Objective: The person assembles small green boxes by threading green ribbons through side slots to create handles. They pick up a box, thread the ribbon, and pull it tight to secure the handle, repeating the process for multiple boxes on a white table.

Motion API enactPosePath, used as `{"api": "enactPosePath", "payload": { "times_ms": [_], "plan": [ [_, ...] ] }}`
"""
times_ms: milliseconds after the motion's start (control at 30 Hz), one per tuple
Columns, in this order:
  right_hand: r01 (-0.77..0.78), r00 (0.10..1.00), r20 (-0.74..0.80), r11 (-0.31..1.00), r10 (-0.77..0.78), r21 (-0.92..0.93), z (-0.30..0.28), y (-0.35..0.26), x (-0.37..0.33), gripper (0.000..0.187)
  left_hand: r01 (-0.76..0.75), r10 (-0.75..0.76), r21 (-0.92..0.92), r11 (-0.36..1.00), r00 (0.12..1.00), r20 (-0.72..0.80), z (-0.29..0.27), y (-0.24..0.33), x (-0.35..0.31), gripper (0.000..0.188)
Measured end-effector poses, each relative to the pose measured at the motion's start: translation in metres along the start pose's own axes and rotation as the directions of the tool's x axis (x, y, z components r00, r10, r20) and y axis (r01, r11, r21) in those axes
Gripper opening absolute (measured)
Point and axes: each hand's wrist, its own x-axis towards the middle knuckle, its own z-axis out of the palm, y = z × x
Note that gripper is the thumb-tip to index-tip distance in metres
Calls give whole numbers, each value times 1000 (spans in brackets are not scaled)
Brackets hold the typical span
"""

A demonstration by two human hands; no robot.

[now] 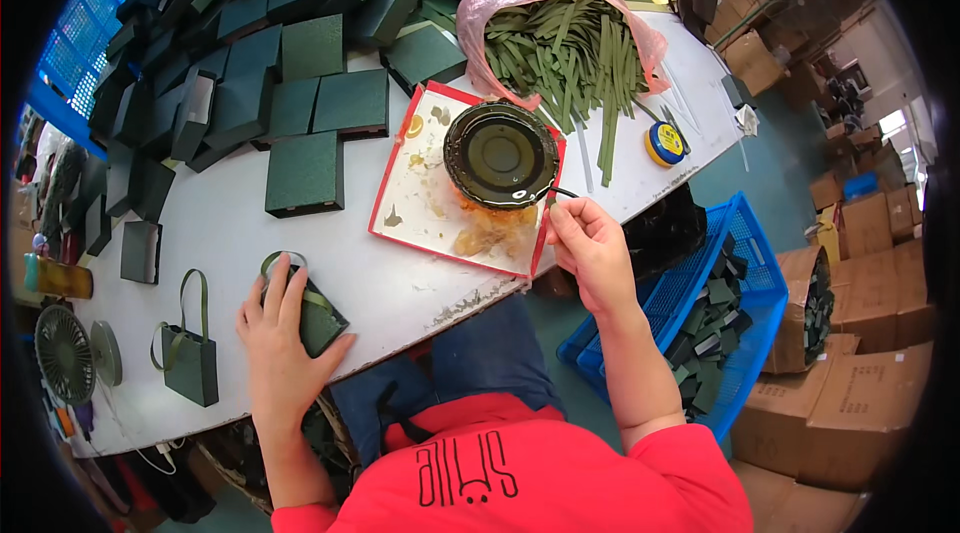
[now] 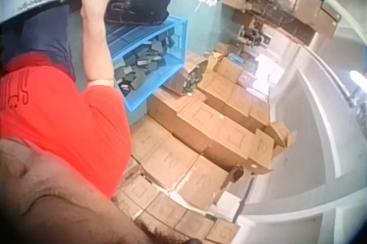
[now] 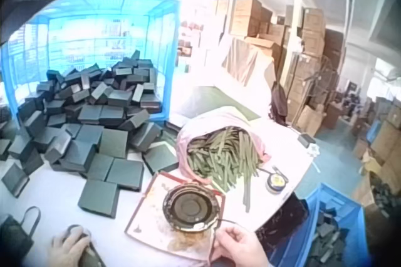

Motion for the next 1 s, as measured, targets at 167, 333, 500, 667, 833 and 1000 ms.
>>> {"api": "enactPosePath", "payload": {
  "times_ms": [167,333,500,667,833,1000],
  "plan": [
    [-16,1000,0,999,16,-31,1,-2,8,21,-48,46,-55,997,998,-47,9,1,2,87],
    [-29,1000,9,999,29,-13,0,0,12,21,-47,42,-97,994,998,-55,10,-1,2,92],
    [-43,999,14,999,43,-25,2,1,15,21,-58,53,-81,995,997,-58,10,-2,1,93],
    [-38,999,-3,999,38,-10,2,4,17,20,-66,61,-92,994,997,-57,9,-3,1,95],
    [-108,993,59,993,105,56,-5,2,20,18,-73,67,-101,992,996,-67,9,-3,1,97],
    [-49,998,-29,998,50,30,-4,-3,11,16,-91,80,-131,987,993,-86,10,-5,2,95]
  ]
}}
